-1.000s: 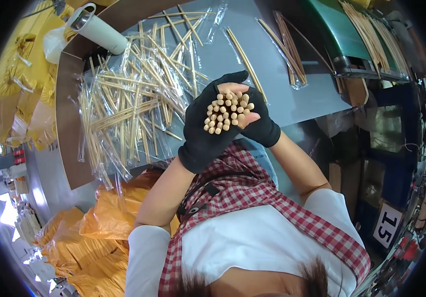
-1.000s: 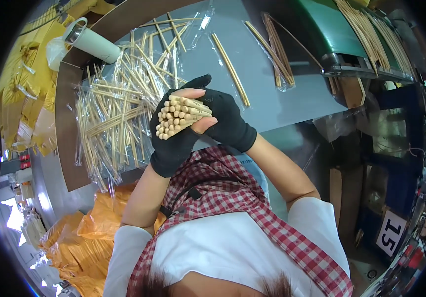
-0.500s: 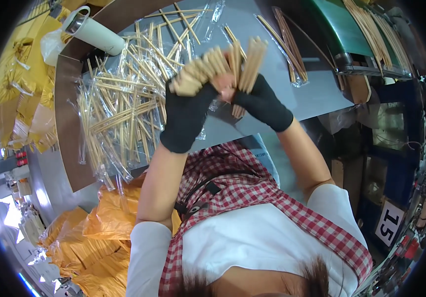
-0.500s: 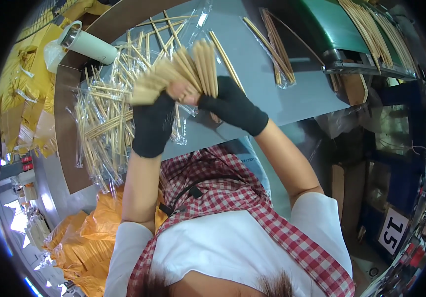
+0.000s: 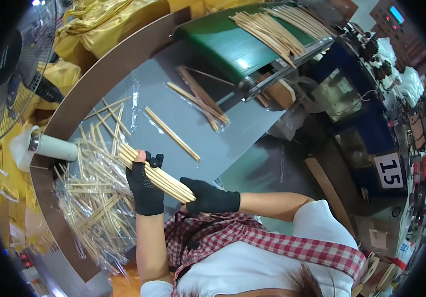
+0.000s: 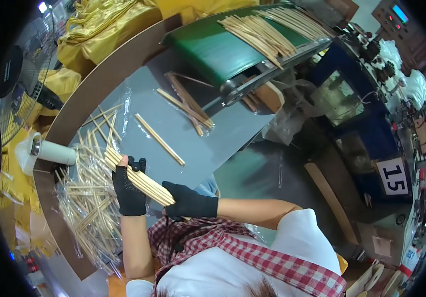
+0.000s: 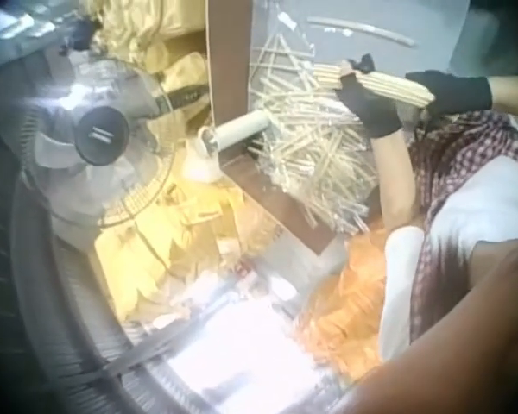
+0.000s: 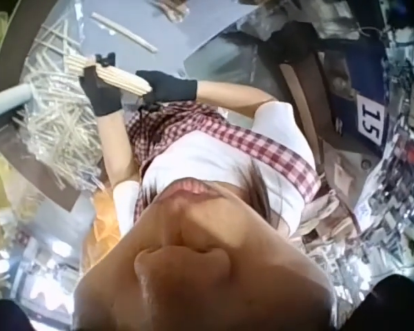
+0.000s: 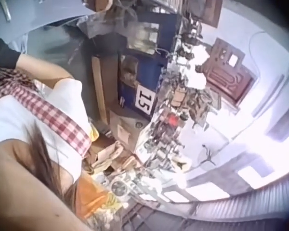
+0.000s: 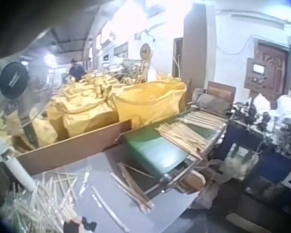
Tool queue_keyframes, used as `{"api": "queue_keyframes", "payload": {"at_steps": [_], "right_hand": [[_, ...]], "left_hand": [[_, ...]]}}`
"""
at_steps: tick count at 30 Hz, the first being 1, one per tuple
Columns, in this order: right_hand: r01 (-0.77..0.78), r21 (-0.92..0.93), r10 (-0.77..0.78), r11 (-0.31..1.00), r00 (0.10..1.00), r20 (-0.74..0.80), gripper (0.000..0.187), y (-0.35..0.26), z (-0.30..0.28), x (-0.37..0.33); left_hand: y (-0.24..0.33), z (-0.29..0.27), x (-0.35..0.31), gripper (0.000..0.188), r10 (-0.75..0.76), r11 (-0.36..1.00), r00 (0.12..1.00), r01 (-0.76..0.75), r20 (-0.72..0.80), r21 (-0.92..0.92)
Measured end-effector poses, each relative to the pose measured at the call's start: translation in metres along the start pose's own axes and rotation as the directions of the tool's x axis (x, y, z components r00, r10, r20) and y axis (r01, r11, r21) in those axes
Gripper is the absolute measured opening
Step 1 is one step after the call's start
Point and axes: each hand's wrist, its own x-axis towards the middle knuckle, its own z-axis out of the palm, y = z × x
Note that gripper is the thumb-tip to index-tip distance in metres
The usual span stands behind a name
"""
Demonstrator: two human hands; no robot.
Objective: Sorting, bundling, and placing wooden sticks onto a production conveyor belt.
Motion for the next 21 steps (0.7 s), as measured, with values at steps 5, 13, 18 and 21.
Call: {"api": "queue_keyframes", "payload": {"at_steps": [5,13,18,21], "right_hand": [[0.093,-0.575,-0.354,0.813,0.863,-0.360,0.071,-0.038,-0.091,-0.020],[-0.681,-0.714,-0.677,0.161,0.451,-0.582,0.052,-0.189,-0.408,-0.072],[-0.820,-0.567,-0.485,0.084,0.463,-0.742,0.048,-0.157,-0.511,-0.079],[-0.698,-0.679,-0.345,-0.228,0.710,-0.614,0.034,-0.149,-0.554,-0.082]], "left_hand": [[0.001,0.043,0.003,0.070,0.047,0.999,0.931,-0.039,0.363,-0.031],[-0.019,-0.034,-0.020,0.027,0.075,0.861,0.993,-0.109,0.088,0.497],[-0.029,-0.058,-0.034,0.021,0.122,0.644,0.986,-0.169,0.118,0.746],[-0.037,-0.058,-0.026,0.020,0.134,0.625,0.982,-0.189,0.134,0.757]]}}
